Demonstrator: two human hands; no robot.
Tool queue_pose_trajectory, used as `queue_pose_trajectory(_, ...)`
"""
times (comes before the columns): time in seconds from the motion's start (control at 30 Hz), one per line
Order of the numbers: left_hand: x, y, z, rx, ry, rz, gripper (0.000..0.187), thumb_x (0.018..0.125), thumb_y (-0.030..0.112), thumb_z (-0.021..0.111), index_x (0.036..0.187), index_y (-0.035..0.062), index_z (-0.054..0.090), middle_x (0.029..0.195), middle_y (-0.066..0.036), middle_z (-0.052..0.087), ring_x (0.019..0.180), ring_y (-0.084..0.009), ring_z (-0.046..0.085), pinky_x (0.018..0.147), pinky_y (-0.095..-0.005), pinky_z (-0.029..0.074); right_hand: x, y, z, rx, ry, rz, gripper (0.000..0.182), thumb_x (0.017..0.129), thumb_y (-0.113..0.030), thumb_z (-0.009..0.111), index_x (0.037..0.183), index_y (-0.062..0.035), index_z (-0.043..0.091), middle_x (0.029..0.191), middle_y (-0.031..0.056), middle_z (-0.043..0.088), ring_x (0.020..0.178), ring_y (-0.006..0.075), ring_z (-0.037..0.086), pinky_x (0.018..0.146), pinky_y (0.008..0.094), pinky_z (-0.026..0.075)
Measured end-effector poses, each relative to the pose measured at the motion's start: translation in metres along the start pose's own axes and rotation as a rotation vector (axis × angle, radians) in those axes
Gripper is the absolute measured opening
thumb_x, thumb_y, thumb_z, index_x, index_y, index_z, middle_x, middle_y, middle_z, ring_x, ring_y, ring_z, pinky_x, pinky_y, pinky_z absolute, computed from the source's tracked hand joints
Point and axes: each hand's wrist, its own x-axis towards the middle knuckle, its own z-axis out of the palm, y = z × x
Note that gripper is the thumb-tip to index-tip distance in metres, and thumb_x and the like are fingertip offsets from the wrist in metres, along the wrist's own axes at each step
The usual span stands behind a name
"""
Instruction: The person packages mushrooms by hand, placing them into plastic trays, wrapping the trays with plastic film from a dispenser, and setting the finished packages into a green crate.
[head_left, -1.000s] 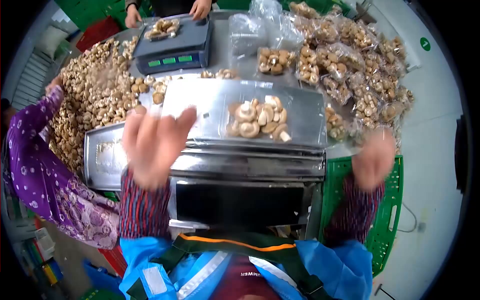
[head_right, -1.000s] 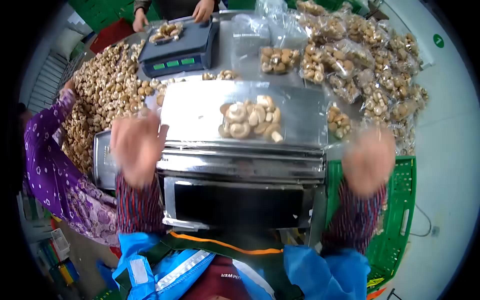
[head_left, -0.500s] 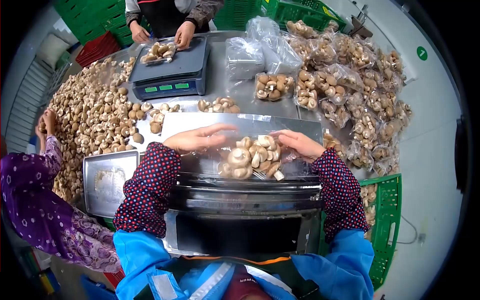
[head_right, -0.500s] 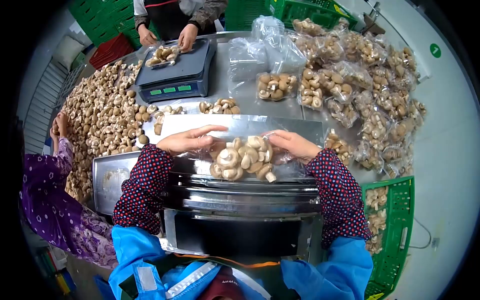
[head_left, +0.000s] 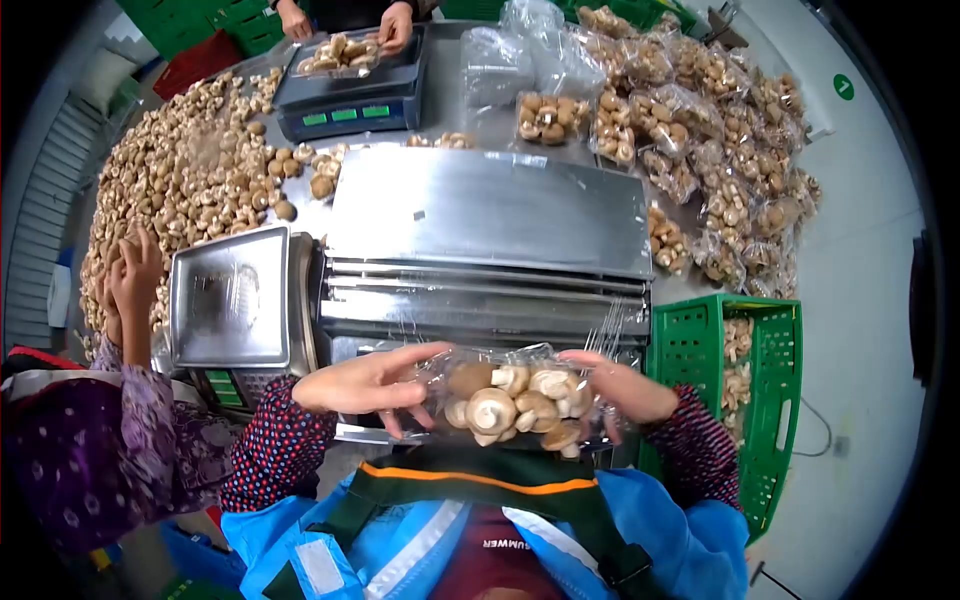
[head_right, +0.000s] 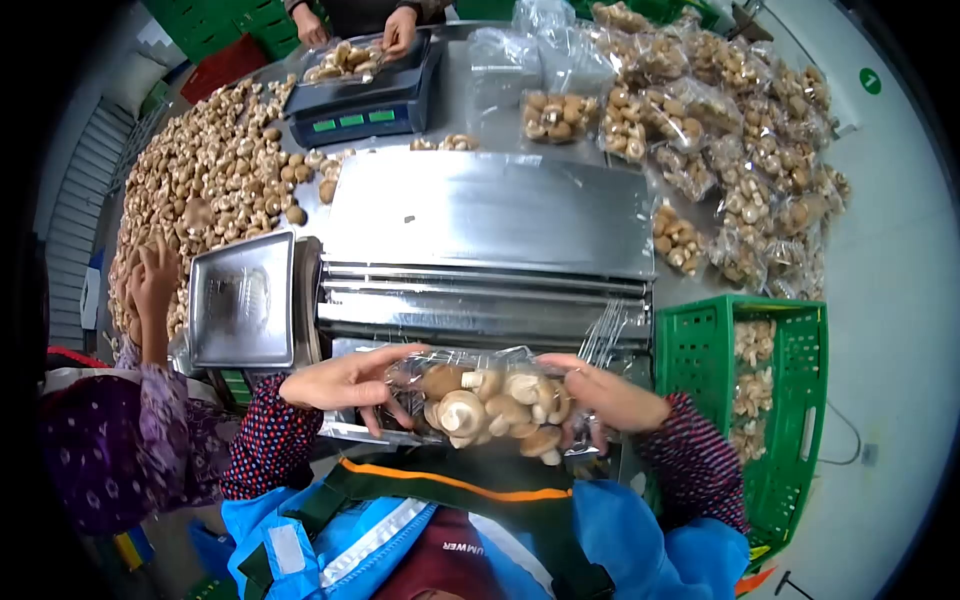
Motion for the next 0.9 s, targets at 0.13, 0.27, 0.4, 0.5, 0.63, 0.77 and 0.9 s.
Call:
queue_pose_trajectory(0.13, 0.019, -0.104, -0.028, -0.257, 0.367, -0.102, 0.026, 0.091, 0.016, 0.054, 0.108, -0.0035, 0.056, 0.099, -0.014, 0.063, 0.089, -0.0197, 0.064, 0.066, -0.0254, 0.056, 0.03, 0.065, 0.002, 0.055, 0.139, 0.019, 0.054, 0.096, -0.042, 0.028, 0.139, -0.0098, 0.023, 0.107, 0.018, 0.056, 0.077, 0.0193, 0.065, 0.043, 0.0234, 0.051)
queue_pose_trajectory(0.27, 0.031, -0.125, -0.006, -0.304, 0.78, 0.125, 0.019, 0.092, 0.019, 0.054, 0.088, 0.0017, 0.059, 0.077, -0.005, 0.062, 0.066, -0.009, 0.056, 0.052, -0.0199, 0.045, 0.02, 0.126, 0.009, 0.126, 0.54, -0.053, 0.04, 0.096, -0.036, 0.036, 0.116, -0.0036, 0.05, 0.086, 0.0101, 0.061, 0.065, 0.0144, 0.059, 0.047, 0.0215, 0.045)
queue_pose_trajectory(0.4, 0.07, -0.152, 0.012, -0.191, 1.117, 0.312, 0.022, 0.093, 0.025, 0.051, 0.087, 0.0048, 0.059, 0.067, 0.005, 0.052, 0.051, -0.0012, 0.039, 0.042, -0.0195, 0.032, 0.043, 0.158, 0.033, 0.107, 0.887, -0.439, 0.02, 0.094, -0.022, 0.047, 0.085, -0.0056, 0.055, 0.056, -0.0039, 0.04, 0.046, 0.0038, 0.037, 0.042, 0.0203, 0.03)
queue_pose_trajectory(0.5, 0.027, -0.137, 0.044, -0.503, 1.207, 0.348, 0.026, 0.095, 0.028, 0.047, 0.079, 0.0079, 0.055, 0.063, 0.004, 0.049, 0.048, -0.0015, 0.04, 0.038, -0.0173, 0.028, 0.004, 0.148, 0.038, 0.875, 0.922, -0.476, 0.02, 0.095, -0.021, 0.044, 0.077, -0.0122, 0.047, 0.053, -0.0045, 0.032, 0.038, 0.004, 0.028, 0.035, 0.0201, 0.022)
queue_pose_trajectory(0.63, -0.03, -0.245, 0.075, -1.006, 0.625, 0.335, 0.026, 0.095, 0.028, 0.045, 0.088, 0.0057, 0.056, 0.07, -0.001, 0.056, 0.058, -0.0044, 0.052, 0.044, -0.0196, 0.038, -0.005, 0.23, 0.071, 0.837, 0.883, -0.258, 0.014, 0.094, -0.019, 0.047, 0.084, -0.0081, 0.046, 0.064, -0.0001, 0.037, 0.05, 0.0088, 0.039, 0.044, 0.0249, 0.032)
queue_pose_trajectory(0.77, 0.047, -0.219, 0.089, -0.587, 0.38, 0.163, 0.031, 0.09, 0.024, 0.049, 0.108, -0.0013, 0.056, 0.108, -0.015, 0.057, 0.1, -0.0168, 0.054, 0.086, -0.0305, 0.045, 0.068, 0.293, 0.077, 0.205, 0.818, -0.013, 0.016, 0.091, -0.021, 0.05, 0.097, -0.0061, 0.046, 0.08, 0.0034, 0.042, 0.062, 0.0111, 0.045, 0.055, 0.0269, 0.038)
queue_pose_trajectory(0.9, 0.012, -0.162, 0.044, -1.17, 0.319, 0.369, 0.03, 0.088, 0.02, 0.053, 0.111, -0.0003, 0.054, 0.106, -0.011, 0.057, 0.101, -0.0158, 0.054, 0.087, -0.0289, 0.043, 0.065, 0.237, 0.074, 0.356, 0.515, -0.053, 0.029, 0.089, -0.022, 0.054, 0.11, -0.0042, 0.045, 0.096, 0.0069, 0.047, 0.075, 0.0134, 0.05, 0.066, 0.0289, 0.043)
